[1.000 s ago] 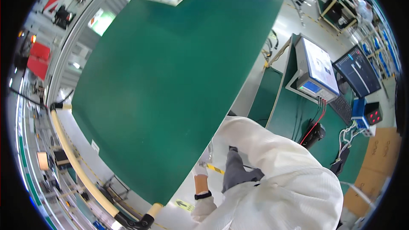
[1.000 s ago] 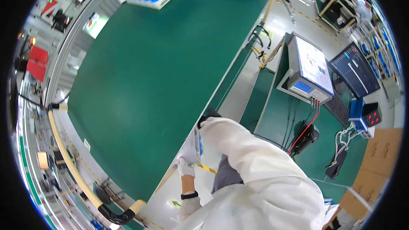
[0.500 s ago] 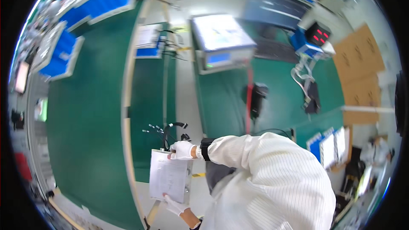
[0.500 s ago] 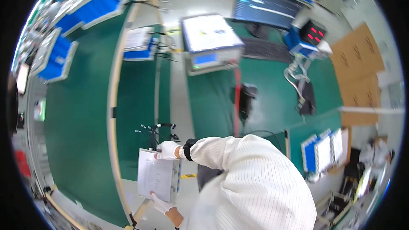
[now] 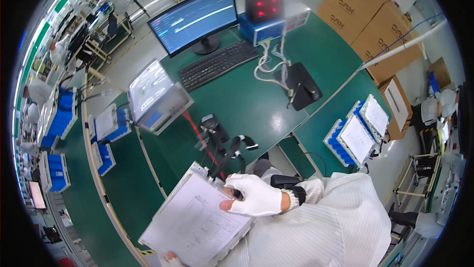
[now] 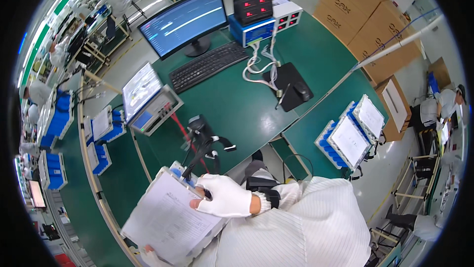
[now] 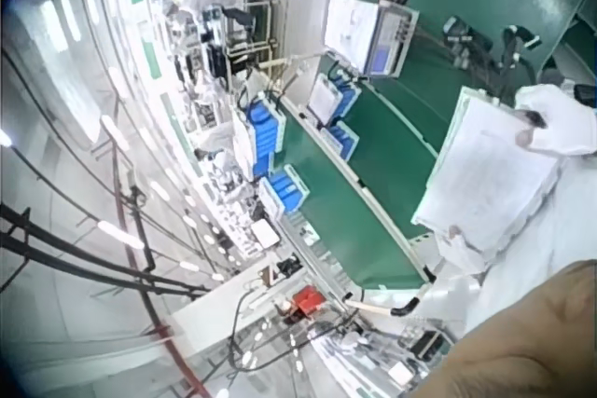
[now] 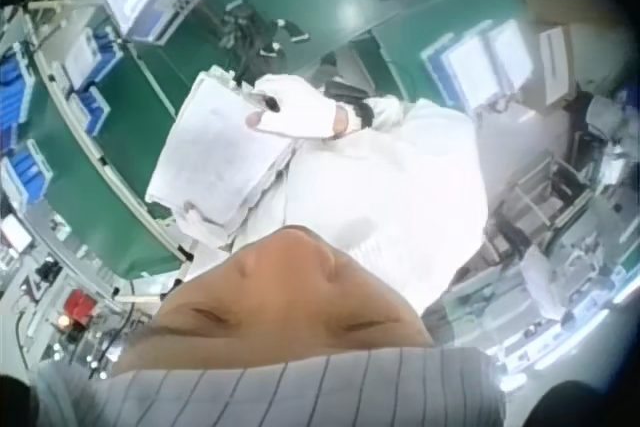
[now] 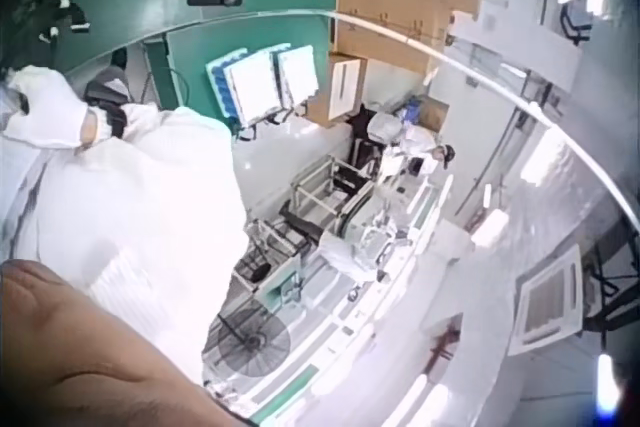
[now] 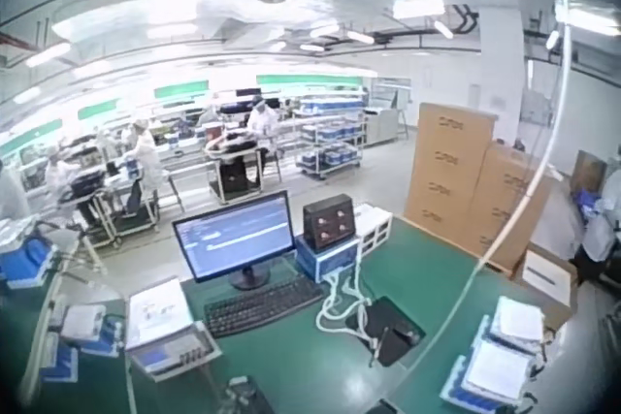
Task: Connecting test leads to battery modules and recording inspection results on a clipboard.
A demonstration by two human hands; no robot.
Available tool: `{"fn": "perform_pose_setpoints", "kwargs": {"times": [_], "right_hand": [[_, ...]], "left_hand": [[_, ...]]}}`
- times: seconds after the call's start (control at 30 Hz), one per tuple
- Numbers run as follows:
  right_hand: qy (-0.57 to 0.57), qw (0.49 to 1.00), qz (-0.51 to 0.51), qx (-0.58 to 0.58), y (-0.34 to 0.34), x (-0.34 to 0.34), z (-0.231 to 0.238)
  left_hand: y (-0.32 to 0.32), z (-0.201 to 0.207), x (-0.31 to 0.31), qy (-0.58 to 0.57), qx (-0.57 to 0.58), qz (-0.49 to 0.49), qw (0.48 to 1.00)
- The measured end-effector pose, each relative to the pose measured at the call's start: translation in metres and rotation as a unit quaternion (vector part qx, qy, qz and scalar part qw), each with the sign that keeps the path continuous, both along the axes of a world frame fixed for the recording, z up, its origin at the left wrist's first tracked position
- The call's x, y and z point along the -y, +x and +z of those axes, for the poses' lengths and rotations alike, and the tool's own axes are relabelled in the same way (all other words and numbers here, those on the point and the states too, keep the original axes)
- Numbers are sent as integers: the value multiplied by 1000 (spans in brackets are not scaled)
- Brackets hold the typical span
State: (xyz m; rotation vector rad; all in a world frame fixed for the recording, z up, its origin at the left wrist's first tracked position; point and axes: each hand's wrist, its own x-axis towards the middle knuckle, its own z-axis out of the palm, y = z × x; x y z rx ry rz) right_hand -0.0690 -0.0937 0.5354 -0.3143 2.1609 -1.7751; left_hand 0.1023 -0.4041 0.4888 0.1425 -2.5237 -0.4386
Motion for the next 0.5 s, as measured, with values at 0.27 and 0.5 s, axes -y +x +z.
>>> {"fn": "perform_pose_setpoints", "kwargs": {"times": [0.27,0.5], "right_hand": [[76,961,-263,-42,6,-156,-3],[154,901,-405,37,-28,-216,-96]], "left_hand": [[-186,34,-174,480,229,-181,828],[-286,-90,-254,506,386,-156,755]]}}
